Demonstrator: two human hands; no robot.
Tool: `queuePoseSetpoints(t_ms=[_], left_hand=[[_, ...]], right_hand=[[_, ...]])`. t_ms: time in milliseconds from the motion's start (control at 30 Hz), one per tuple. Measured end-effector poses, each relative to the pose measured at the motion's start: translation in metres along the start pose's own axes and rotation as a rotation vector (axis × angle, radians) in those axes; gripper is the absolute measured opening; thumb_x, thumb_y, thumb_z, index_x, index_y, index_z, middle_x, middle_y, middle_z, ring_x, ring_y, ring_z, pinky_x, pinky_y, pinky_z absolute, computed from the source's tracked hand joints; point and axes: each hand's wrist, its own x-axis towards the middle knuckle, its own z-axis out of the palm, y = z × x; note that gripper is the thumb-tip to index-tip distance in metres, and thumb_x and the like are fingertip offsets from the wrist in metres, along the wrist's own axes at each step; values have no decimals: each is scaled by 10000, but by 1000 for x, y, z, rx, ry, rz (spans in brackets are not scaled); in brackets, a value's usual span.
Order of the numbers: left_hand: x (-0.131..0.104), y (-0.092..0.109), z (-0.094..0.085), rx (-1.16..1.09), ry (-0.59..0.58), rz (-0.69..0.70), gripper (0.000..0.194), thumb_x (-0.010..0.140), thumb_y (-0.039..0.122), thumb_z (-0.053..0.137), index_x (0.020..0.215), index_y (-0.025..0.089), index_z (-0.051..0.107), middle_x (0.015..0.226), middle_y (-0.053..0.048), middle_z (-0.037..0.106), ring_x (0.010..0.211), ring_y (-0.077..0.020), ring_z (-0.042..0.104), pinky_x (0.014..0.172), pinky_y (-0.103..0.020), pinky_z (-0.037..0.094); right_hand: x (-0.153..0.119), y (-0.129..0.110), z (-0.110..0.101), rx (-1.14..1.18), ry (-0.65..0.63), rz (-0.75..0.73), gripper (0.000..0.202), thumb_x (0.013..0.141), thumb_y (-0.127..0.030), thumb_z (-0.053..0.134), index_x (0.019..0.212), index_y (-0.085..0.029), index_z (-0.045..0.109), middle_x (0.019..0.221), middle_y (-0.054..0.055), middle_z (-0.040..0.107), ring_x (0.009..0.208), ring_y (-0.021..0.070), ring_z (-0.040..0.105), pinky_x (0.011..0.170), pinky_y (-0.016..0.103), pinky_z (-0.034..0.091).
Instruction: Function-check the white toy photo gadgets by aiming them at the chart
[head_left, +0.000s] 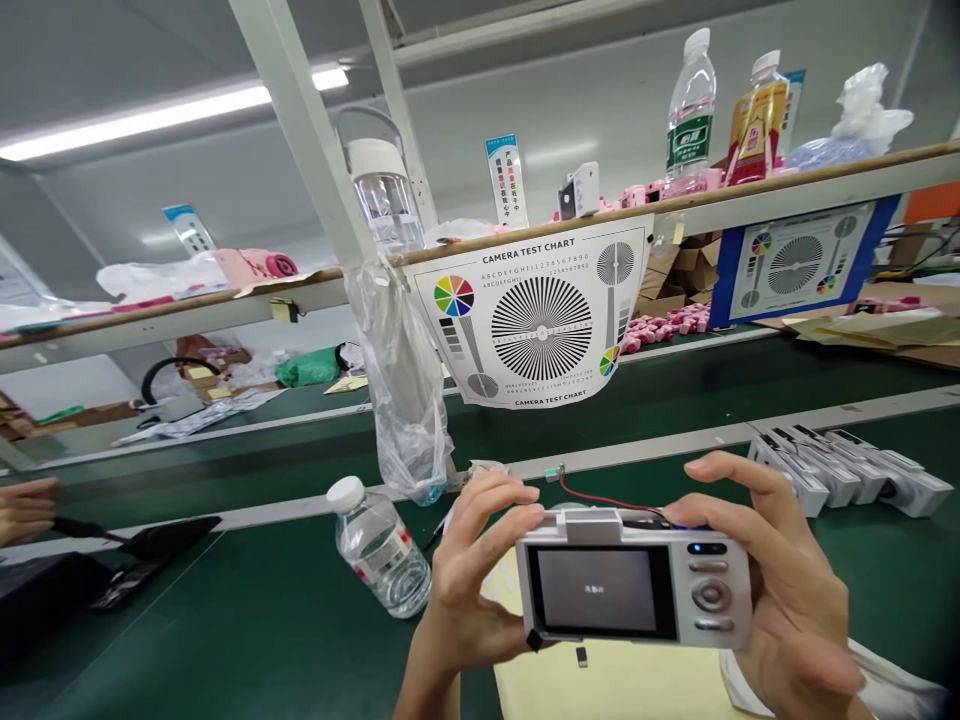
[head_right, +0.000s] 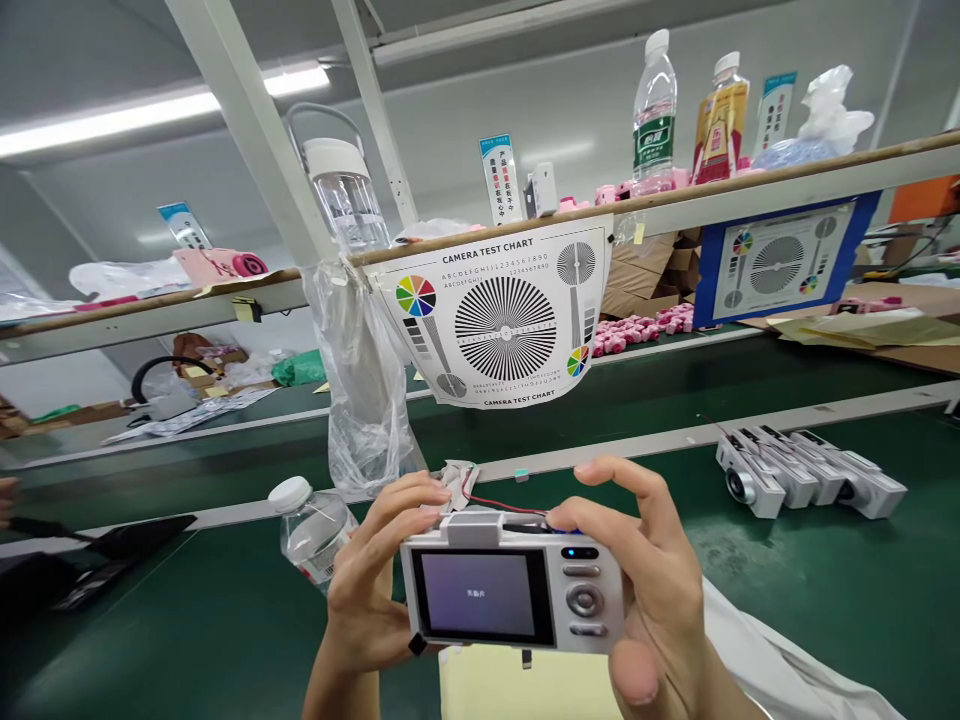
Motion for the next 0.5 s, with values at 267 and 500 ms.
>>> queuePoseSetpoints(t_ms=[267,500], left_hand=[[-2,2,-2,33,-9,2,553,764,495,718,1206,198,569,1018,-130,680,937,-278,665,885,-481,537],[2,16,-23,111,-88,-37,438,812,434,662,1185,217,582,1053,-122,678,1021,-298,643,928,-489,521]], right_hand=[[0,0,0,-51,13,-70,542,924,-675,283,1103,-324,655,1136,86,556,1147,337,526,676,340,558],[20,-2,-17,126,-503,309,355,888,-459,595,1224,-359,651,1052,52,761,894,272,725,747,353,597]])
